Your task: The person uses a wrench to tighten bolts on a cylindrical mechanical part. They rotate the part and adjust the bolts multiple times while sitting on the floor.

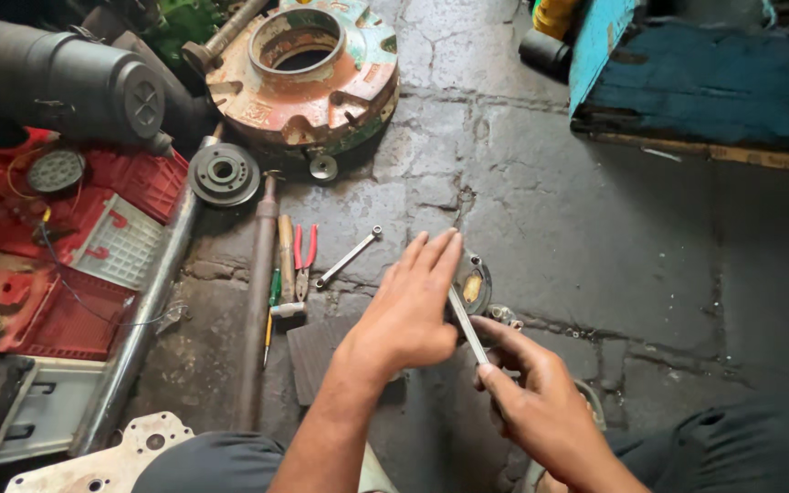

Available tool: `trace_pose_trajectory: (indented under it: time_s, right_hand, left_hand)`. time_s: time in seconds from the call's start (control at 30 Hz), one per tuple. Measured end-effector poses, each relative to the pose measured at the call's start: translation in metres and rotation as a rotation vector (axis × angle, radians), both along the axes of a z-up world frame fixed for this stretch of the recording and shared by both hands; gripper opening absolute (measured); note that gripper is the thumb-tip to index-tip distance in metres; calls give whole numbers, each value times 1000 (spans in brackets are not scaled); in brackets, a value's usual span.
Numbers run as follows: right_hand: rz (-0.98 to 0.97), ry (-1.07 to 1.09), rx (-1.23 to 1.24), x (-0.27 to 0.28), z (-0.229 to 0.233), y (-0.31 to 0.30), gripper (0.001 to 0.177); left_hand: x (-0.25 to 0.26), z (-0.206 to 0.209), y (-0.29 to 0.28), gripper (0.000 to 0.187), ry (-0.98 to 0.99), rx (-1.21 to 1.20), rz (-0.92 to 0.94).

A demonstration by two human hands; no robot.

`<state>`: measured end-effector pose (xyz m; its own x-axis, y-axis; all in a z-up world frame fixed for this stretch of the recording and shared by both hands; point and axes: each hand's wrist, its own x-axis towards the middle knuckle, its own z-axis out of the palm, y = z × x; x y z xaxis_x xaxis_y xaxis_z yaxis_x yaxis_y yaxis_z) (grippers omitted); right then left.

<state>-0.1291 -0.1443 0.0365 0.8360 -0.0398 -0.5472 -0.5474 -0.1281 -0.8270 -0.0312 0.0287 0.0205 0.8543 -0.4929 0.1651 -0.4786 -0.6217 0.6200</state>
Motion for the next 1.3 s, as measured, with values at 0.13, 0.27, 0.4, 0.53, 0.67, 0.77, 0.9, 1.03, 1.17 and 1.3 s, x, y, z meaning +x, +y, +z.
trace_pose_trajectory:
  time_s: [0.13,0.27,0.4,0.53,0.67,0.77,0.9,1.03,1.17,1.3]
  right_hand:
    - [237,-956,-302,2,-14,6,39]
    - [68,-269,96,3,-29,-1,50]
    - [-30,40,197,6,-30,-2,58]
    - [55,-178,66,16,-24,4,47]
    - [-61,255,372,31,-2,-3,29]
    - [-34,308,287,39,7,-3,25]
    - [-47,309,91,41,6,1,27]
    - [-4,250,-33,44,9,-6,33]
    - [-20,444,147,58,26,-15,34]
    - [-90,532,190,55,35,2,35]
  left_hand:
    - [4,-10,16,94,37,-254,25]
    - [-1,-27,22,78,129,-535,116]
    - [-9,-28,17,77,84,-566,146]
    - [-12,-11,8,84,-36,-307,108]
    - [-18,9,5,100,-41,-29,114]
    - [-18,13,-3,115,-31,124,170]
    - [-22,9,-27,109,-157,138,310]
    - [-19,15,-36,111,-146,175,338]
    - [-15,13,-38,118,-91,187,310]
    - [-13,-5,-36,115,-207,123,308]
